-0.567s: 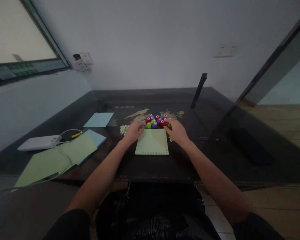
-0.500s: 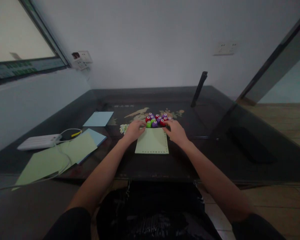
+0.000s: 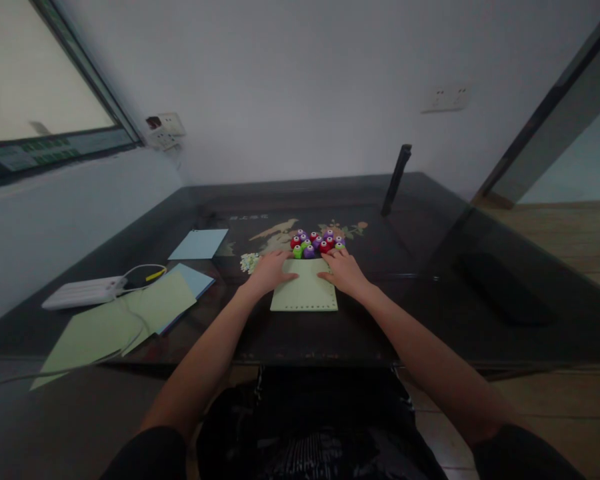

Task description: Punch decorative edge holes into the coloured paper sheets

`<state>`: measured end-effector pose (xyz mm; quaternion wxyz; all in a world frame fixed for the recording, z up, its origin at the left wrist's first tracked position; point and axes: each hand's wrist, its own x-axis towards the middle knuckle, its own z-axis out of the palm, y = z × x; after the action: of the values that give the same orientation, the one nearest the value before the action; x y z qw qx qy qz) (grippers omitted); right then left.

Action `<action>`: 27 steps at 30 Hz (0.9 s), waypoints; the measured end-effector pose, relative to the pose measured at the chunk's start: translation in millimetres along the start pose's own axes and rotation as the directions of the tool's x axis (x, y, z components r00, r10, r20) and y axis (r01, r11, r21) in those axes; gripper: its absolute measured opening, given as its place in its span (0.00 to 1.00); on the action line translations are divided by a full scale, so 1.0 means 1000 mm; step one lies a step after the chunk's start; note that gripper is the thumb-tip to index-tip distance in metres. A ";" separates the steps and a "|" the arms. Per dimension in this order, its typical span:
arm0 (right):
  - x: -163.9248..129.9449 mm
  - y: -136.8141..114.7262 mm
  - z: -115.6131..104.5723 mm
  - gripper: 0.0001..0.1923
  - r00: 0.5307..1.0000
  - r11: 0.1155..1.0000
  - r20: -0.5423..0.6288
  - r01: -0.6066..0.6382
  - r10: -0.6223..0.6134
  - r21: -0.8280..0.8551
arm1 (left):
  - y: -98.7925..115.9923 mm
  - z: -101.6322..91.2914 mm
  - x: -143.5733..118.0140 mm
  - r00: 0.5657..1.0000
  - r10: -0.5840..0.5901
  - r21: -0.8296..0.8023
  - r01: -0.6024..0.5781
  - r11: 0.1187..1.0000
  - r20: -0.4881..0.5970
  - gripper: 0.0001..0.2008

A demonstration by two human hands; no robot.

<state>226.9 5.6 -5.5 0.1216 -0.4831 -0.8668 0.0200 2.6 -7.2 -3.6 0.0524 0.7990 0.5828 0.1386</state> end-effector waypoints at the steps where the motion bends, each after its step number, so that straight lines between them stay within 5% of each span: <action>1: 0.000 0.000 0.001 0.27 1.000 1.000 -0.004 -0.001 0.001 0.001 | 0.000 0.000 0.000 1.000 -0.004 0.014 0.004 1.000 0.000 0.25; 11: 0.005 0.005 0.008 0.24 1.000 1.000 0.007 -0.011 0.011 0.017 | 0.009 -0.007 -0.001 0.998 -0.051 0.076 0.048 0.996 0.032 0.24; 27: 0.005 0.005 0.005 0.16 0.987 0.979 -0.161 0.029 0.004 0.202 | -0.001 0.003 0.000 0.999 0.012 0.032 -0.011 0.999 -0.043 0.27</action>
<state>227.7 12.7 -10.4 0.2400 -0.4625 -0.8507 0.0689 2.5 -6.1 -6.8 0.0264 0.7997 0.5814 0.1472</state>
